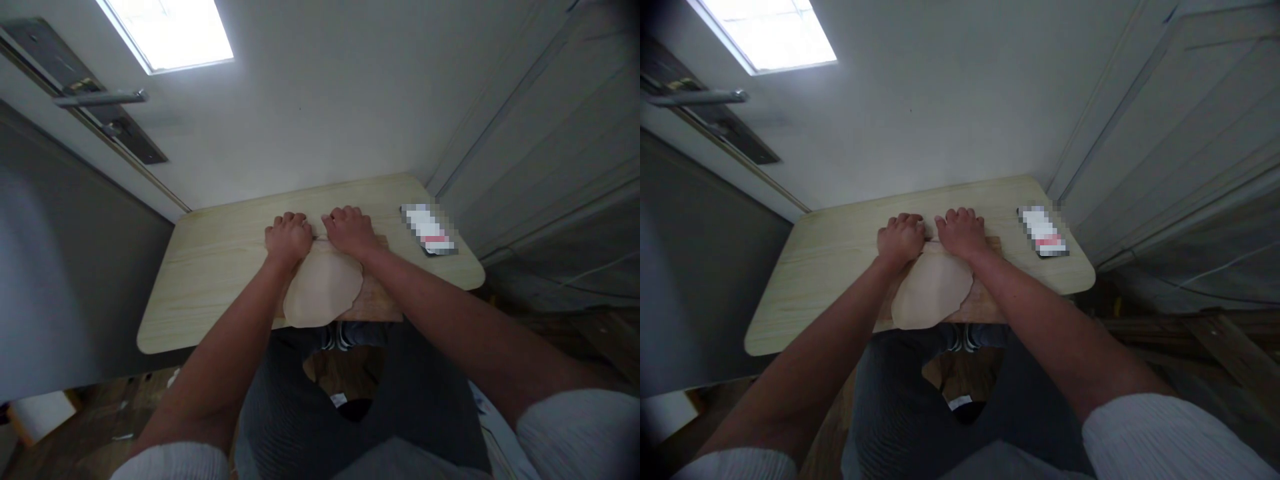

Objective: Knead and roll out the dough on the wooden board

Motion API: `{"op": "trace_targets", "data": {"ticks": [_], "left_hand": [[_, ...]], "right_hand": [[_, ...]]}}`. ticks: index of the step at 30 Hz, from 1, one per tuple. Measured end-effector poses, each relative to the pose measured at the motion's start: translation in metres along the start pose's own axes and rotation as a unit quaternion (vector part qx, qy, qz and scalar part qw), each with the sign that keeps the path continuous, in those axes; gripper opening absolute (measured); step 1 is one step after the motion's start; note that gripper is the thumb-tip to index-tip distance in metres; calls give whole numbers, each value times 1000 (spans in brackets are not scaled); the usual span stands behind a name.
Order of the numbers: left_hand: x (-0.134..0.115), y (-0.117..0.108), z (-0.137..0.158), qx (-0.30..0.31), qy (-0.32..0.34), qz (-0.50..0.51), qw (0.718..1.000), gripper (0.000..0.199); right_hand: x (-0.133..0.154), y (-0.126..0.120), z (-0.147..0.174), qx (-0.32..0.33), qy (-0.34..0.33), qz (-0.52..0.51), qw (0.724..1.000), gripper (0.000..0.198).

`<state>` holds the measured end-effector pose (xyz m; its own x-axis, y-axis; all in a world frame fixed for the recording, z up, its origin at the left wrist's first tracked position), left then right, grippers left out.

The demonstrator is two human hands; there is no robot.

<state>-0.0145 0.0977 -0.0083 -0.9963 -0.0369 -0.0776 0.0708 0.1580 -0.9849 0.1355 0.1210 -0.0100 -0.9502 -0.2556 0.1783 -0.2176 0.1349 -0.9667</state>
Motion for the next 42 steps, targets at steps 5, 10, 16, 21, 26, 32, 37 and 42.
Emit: {"op": "trace_targets", "data": {"ticks": [5, 10, 16, 21, 26, 32, 37, 42], "left_hand": [[0, 0, 11, -14, 0, -8, 1000, 45], [1, 2, 22, -40, 6, -6, 999, 45], [0, 0, 36, -48, 4, -11, 999, 48], [-2, -4, 49, -66, 4, -5, 998, 51], [-2, -7, 63, -78, 0, 9, 997, 52], [0, -10, 79, -77, 10, 22, 997, 52], [1, -10, 95, -82, 15, 24, 996, 53], [4, -7, 112, -80, 9, 21, 997, 56]], "right_hand": [[1, 1, 6, -7, 26, -22, 999, 55], [2, 4, 12, -7, 49, -44, 998, 55], [3, 3, 20, -12, 66, -58, 996, 51], [7, 2, 32, -13, 43, -45, 998, 52], [13, 5, 47, -36, 37, -21, 998, 57], [17, 4, 63, -50, 19, -17, 998, 61], [22, -2, 79, -41, 13, -13, 999, 62], [26, -6, 95, -38, 2, -14, 999, 62]]}}
Point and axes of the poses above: each hand's wrist, its own z-axis away from the middle knuckle, its own y-axis out of the palm, x = y × z, the point moved 2 cm from there along -z, towards the middle knuckle, and after that the axes turned 1 degree about -x, right-handed, at the moved point
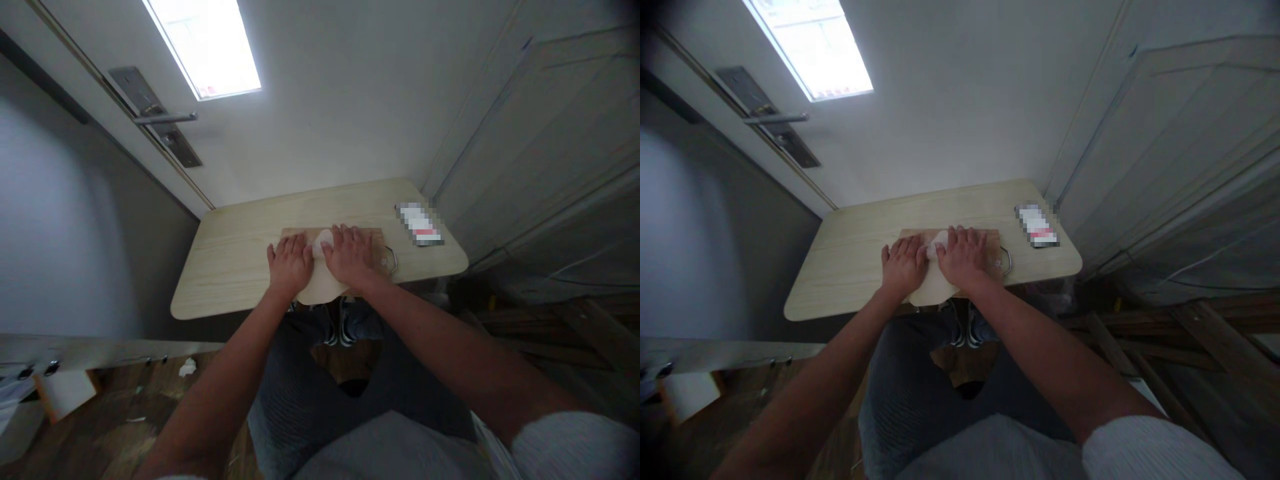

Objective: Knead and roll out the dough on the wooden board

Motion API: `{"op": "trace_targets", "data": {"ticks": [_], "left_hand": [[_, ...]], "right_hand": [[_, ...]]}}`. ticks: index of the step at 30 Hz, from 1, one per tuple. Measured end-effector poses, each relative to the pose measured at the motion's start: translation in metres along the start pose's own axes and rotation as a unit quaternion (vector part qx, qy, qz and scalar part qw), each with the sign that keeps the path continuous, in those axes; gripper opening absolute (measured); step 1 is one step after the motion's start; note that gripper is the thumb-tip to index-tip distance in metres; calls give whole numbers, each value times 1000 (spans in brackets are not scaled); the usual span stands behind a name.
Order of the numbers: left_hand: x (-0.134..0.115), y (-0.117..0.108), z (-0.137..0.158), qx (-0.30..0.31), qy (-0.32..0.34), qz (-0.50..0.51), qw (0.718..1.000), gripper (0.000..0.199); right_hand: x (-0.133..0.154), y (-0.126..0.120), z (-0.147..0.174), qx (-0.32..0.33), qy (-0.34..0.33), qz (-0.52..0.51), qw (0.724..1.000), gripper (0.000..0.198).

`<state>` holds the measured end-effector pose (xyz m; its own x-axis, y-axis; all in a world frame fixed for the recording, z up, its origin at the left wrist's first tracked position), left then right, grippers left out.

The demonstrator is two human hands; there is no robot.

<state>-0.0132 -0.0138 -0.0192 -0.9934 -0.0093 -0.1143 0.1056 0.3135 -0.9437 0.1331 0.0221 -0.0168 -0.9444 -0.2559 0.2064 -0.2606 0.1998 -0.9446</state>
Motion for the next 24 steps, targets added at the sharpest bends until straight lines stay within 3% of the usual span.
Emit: {"op": "trace_targets", "data": {"ticks": [13, 24], "left_hand": [[2, -18, 45, 4, 17, 7, 1000, 55], [2, -15, 28, 32, 0, 14, 999, 54]], "right_hand": [[8, -9, 44, 2, -29, 2, 1000, 68], [6, -10, 29, 9, -27, 7, 1000, 66]]}}
Point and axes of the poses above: each hand's wrist, its own z-axis away from the middle knuckle, its own y-axis out of the palm, x = y × z, the point moved 2 cm from there along -z, towards the middle knuckle, and after that the axes turned 1 degree about -x, right-handed, at the moved point
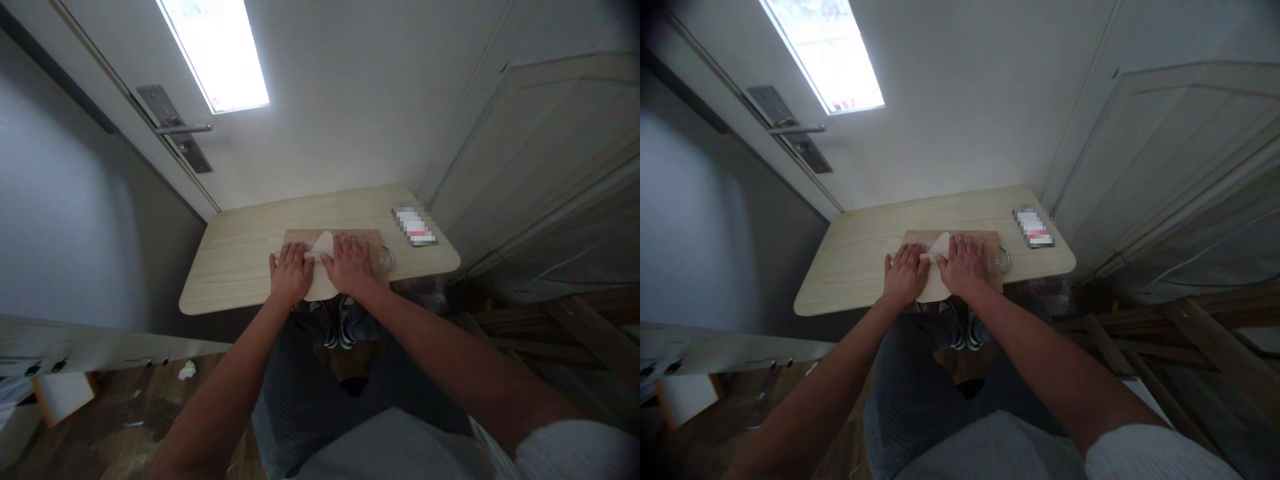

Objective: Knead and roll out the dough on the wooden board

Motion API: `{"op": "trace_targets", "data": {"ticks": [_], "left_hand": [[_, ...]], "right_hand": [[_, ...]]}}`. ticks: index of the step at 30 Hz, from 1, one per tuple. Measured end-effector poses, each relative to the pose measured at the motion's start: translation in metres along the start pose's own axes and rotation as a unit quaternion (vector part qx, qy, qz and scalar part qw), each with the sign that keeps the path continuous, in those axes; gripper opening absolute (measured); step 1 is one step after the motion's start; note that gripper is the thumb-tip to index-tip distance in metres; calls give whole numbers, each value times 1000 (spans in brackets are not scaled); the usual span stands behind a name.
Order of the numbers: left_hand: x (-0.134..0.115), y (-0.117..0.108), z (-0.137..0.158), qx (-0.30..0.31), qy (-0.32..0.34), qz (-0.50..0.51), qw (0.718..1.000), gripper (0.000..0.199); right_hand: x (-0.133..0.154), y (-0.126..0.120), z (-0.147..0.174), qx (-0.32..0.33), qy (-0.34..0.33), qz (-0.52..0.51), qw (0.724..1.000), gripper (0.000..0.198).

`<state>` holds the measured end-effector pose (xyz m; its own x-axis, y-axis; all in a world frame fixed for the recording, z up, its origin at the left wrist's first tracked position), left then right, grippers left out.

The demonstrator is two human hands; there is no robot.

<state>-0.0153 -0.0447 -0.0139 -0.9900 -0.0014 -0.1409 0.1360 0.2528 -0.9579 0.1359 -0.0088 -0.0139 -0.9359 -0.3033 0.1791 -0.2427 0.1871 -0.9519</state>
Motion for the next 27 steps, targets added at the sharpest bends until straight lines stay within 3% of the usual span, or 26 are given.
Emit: {"op": "trace_targets", "data": {"ticks": [21, 27], "left_hand": [[3, 12, -57, 34, 14, -2, 999, 58], [2, 14, -72, 35, 14, -6, 999, 58]], "right_hand": [[-12, 13, -51, -19, 6, 4, 1000, 61], [-15, 19, -66, 2, 20, 4, 1000, 58]]}}
Point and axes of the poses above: each hand's wrist, its own z-axis away from the middle knuckle, its own y-axis out of the palm, x = y × z, the point moved 2 cm from there along -z, towards the middle knuckle, and after that the axes turned 1 degree about -x, right-handed, at the moved point
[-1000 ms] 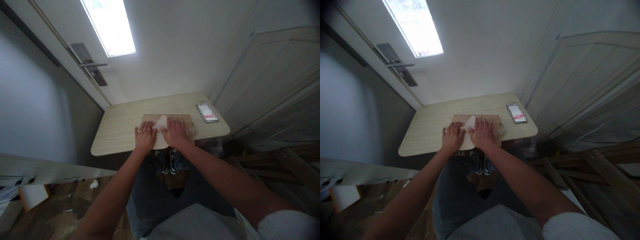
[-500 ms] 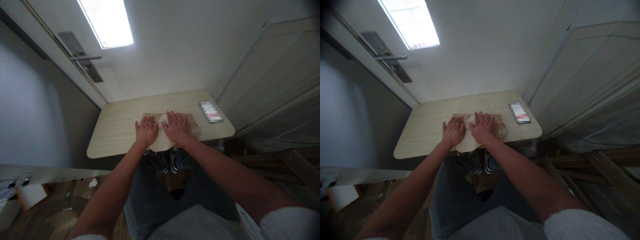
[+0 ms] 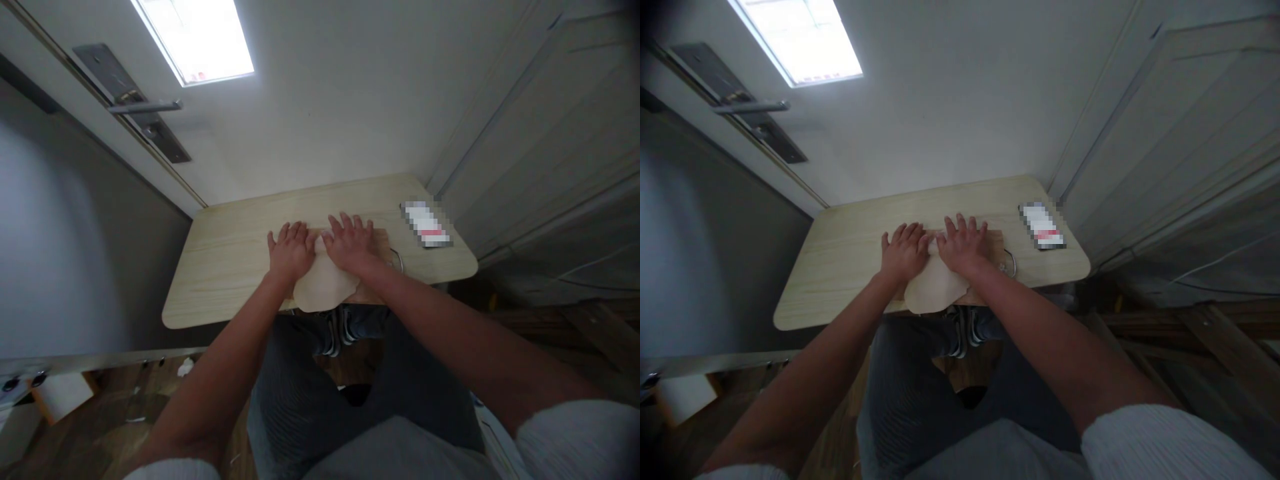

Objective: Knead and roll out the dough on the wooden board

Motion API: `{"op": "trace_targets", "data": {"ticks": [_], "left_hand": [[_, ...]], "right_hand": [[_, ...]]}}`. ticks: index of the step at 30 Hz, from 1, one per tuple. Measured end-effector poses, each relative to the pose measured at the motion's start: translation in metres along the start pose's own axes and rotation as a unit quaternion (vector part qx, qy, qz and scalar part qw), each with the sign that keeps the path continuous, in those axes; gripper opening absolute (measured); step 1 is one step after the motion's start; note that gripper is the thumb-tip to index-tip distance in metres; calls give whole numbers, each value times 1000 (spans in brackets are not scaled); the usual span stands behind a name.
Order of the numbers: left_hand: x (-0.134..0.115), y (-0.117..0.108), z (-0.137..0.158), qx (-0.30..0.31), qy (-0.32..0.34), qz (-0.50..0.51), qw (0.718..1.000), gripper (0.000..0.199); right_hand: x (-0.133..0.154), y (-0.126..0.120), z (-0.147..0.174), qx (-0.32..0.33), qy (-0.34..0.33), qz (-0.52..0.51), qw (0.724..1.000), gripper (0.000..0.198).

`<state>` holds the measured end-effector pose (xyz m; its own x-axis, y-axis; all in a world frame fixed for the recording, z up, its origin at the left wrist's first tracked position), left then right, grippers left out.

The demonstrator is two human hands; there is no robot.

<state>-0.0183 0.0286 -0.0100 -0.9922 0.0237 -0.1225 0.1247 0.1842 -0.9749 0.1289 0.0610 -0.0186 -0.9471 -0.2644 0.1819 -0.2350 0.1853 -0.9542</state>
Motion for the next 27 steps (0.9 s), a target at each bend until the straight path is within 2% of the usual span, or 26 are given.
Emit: {"op": "trace_targets", "data": {"ticks": [8, 27], "left_hand": [[1, 7, -20, -4, 3, -6, 1000, 57], [11, 18, -82, 61, 30, -4, 998, 50]], "right_hand": [[-5, 4, -18, 15, 2, -4, 1000, 58], [-20, 13, -78, 42, 13, -37, 998, 57]]}}
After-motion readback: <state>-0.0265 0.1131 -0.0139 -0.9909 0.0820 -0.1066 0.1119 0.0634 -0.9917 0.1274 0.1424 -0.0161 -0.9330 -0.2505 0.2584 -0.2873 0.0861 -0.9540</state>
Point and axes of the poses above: each hand's wrist, its own z-axis away from the middle knuckle, its own y-axis out of the palm, x = y × z, the point moved 2 cm from there along -z, towards the middle knuckle, and after that the axes turned 1 degree about -x, right-handed, at the moved point
